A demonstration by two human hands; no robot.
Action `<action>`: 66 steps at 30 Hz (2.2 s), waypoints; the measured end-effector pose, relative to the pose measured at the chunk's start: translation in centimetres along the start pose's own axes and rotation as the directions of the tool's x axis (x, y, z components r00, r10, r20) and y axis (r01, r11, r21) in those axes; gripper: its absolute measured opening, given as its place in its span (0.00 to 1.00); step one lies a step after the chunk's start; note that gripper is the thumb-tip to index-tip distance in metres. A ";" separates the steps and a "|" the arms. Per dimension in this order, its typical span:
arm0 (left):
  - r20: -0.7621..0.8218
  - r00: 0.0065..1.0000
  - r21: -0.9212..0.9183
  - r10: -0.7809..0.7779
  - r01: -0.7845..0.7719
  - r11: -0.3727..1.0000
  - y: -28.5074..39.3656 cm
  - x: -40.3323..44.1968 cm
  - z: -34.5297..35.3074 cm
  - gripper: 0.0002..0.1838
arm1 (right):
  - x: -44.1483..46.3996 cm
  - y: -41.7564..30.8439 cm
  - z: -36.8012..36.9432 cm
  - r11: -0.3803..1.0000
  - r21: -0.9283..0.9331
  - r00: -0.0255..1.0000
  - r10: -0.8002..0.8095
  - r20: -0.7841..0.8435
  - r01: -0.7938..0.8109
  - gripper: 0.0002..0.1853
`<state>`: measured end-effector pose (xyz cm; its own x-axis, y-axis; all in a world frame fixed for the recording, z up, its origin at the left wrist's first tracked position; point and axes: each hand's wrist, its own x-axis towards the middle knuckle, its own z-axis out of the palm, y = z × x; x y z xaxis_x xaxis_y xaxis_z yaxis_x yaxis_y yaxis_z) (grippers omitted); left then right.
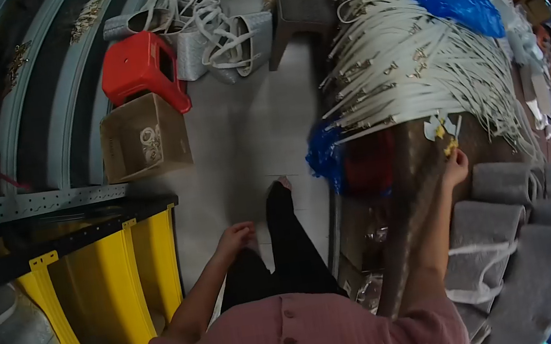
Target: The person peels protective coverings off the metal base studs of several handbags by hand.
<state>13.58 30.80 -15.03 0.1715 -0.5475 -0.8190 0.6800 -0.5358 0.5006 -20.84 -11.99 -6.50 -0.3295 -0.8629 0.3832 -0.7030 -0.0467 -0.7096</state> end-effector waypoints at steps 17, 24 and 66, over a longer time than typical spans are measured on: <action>-0.193 0.803 0.692 0.563 -0.295 0.658 34.8 30.3 -5.9 0.09 | 5.7 -4.4 5.9 0.580 -0.771 0.965 0.147 -0.218 -0.263 0.23; -0.020 0.533 0.867 0.846 0.431 -0.251 59.1 40.5 -21.1 0.07 | -3.1 -21.0 17.1 0.500 -0.704 0.769 -0.631 0.102 0.504 0.10; 0.487 0.547 0.209 0.680 -0.830 0.518 64.8 5.0 1.1 0.32 | -6.1 -42.5 20.9 0.143 0.722 0.721 -0.070 0.689 -0.677 0.09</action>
<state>57.69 -7.39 13.63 0.2090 -0.9775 0.0291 0.0611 0.0427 0.9972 24.18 -15.20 8.95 0.2462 -0.9658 -0.0813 0.5778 0.2136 -0.7877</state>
